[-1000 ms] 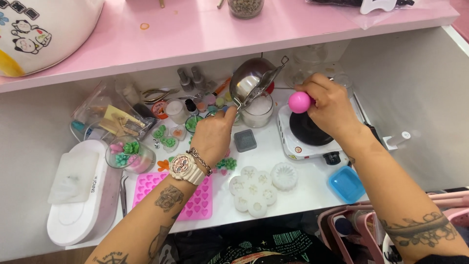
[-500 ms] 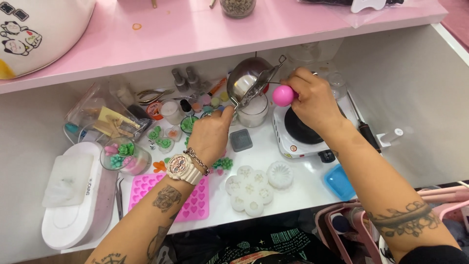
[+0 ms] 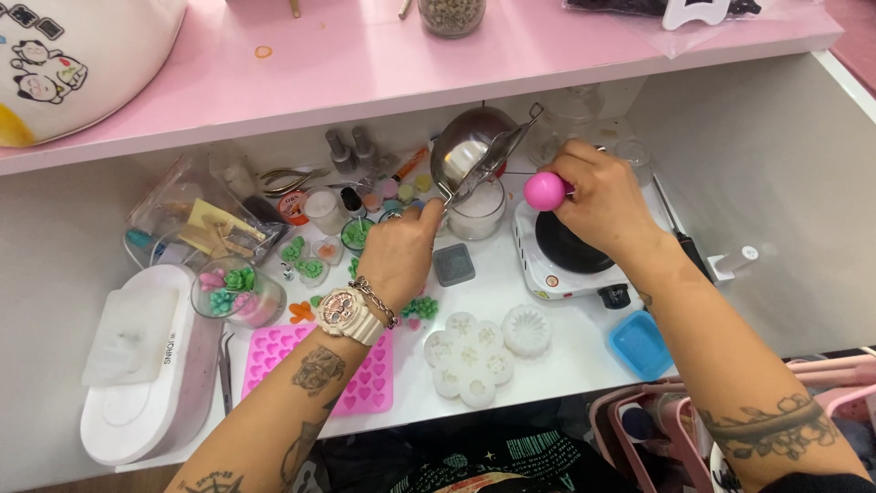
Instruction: Melting wax and preparing decorative wax elements for candle assembly.
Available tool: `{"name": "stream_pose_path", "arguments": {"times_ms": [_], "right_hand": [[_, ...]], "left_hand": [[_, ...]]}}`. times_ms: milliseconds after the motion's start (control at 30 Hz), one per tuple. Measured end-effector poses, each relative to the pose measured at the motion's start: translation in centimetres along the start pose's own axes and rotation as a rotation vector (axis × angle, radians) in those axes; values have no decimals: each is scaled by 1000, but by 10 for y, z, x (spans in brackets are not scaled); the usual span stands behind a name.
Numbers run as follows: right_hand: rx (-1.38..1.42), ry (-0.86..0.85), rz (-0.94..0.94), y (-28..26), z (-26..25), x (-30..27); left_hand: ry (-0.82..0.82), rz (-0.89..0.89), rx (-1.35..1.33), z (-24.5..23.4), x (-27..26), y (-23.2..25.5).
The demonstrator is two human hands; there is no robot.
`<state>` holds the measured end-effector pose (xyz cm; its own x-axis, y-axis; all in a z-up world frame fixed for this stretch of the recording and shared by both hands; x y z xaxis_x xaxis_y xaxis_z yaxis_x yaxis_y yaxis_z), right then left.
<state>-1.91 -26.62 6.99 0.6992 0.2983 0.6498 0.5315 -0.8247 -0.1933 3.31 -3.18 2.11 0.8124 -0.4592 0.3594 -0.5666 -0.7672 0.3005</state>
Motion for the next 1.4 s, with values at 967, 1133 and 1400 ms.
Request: {"name": "stream_pose_path", "arguments": {"times_ms": [967,1133,1400], "right_hand": [[37,53,1,-11,1,2],[32,9,-108,-25,-1,11],[71,45,-51,-7,-6,-5]], "left_hand": [[31,-7,8,-4,3,-2],[15,-12,3,-3,3,1],[46,2,-3,-5,1,-3]]}}
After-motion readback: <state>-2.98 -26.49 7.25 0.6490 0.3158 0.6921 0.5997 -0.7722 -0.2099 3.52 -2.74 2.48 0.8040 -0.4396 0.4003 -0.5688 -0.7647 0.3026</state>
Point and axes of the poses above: each hand's wrist, its own x-axis towards the middle knuckle, its own z-axis out of the palm, y = z × x, the point moved 5 cm from there along x, towards the middle knuckle, and after that the axes turned 13 degrees about -z, right-handed, at the moved point
